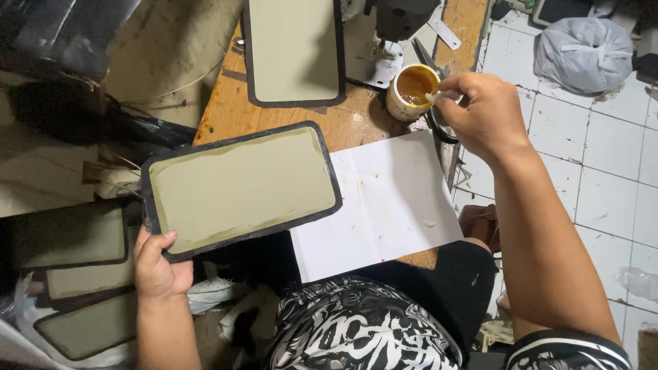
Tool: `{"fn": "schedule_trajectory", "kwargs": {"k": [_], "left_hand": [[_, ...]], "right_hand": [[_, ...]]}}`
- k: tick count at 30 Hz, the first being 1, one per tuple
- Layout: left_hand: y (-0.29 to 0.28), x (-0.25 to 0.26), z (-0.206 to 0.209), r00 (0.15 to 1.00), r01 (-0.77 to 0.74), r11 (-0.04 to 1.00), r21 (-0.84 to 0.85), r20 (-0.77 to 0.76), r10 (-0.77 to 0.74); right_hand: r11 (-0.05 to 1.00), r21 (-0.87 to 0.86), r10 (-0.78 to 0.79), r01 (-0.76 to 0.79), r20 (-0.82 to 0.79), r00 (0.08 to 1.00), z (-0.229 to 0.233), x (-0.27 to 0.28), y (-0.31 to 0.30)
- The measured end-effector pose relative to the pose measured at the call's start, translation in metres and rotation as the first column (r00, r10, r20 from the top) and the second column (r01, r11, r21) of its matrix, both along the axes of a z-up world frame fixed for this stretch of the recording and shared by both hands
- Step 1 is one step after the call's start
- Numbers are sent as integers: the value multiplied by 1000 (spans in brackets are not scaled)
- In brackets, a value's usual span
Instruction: Applying glue to the edges of a leather piece using a small stick.
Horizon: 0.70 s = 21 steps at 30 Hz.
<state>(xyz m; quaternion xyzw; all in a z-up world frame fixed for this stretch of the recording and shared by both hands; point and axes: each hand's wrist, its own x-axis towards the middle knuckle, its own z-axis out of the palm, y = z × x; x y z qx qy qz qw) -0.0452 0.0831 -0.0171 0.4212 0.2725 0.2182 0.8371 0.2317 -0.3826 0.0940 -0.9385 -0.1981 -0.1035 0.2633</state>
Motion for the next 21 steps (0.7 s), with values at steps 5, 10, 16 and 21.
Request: {"fn": "schedule_trajectory", "kwargs": {"k": [5, 10, 16, 21], "left_hand": [[-9, 2, 12, 1000, -20, 999, 30, -12, 21], [-15, 4, 22, 999, -34, 998, 60, -23, 35], [-17, 2, 19, 995, -56, 992, 111, -74, 65], [-19, 5, 21, 992, -66, 989, 135, -94, 79]], "right_hand": [[998, -1, -56, 56, -103, 993, -4, -13, -10], [975, 215, 122, -56, -304, 945, 40, -70, 30], [854, 370, 453, -365, -183, 873, 7, -107, 78], [912, -80, 397, -402, -75, 915, -21, -110, 109]]}}
